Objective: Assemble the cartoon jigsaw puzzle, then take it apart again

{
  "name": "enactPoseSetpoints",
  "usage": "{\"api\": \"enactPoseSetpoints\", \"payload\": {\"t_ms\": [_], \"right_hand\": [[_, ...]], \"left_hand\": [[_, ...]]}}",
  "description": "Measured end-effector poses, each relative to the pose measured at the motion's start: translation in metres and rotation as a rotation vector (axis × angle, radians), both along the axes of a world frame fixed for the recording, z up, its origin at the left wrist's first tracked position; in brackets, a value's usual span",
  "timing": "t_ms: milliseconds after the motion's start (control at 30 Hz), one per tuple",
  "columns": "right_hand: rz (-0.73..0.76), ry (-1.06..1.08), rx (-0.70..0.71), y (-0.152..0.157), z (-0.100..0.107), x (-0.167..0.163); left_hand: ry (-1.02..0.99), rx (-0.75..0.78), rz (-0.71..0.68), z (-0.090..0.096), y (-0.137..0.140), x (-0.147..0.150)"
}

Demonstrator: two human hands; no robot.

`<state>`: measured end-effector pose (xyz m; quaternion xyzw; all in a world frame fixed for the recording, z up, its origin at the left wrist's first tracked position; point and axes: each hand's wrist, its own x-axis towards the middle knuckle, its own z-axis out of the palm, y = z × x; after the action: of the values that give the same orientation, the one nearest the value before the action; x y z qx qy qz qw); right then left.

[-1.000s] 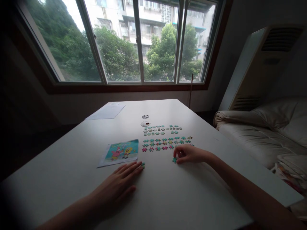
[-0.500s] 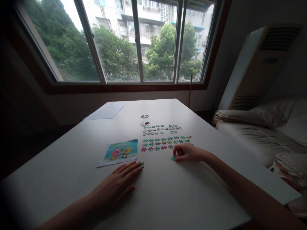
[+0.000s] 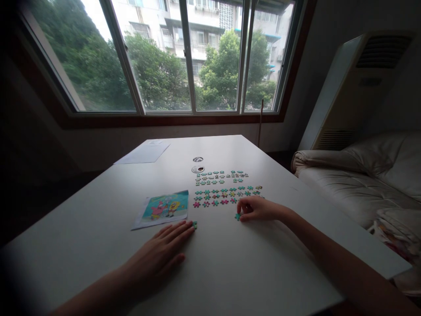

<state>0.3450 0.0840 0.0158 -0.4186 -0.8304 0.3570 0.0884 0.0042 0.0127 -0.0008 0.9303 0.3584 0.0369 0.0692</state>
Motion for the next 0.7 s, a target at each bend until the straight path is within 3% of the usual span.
{"api": "enactPoseSetpoints", "payload": {"t_ms": [233,467,700], "right_hand": [[-0.041,0.006,0.133,0.015,0.010,0.004],[-0.180,-0.206,0.425,0.086,0.015,0.003],[-0.256,-0.297,0.468,0.143,0.002,-0.011]], "left_hand": [[-0.046,0.045,-0.008,-0.006,0.000,-0.002],[-0.105,0.144,0.016,-0.011,-0.002,-0.002],[-0.128,0.172,0.014,-0.007,-0.004,-0.002]]}}
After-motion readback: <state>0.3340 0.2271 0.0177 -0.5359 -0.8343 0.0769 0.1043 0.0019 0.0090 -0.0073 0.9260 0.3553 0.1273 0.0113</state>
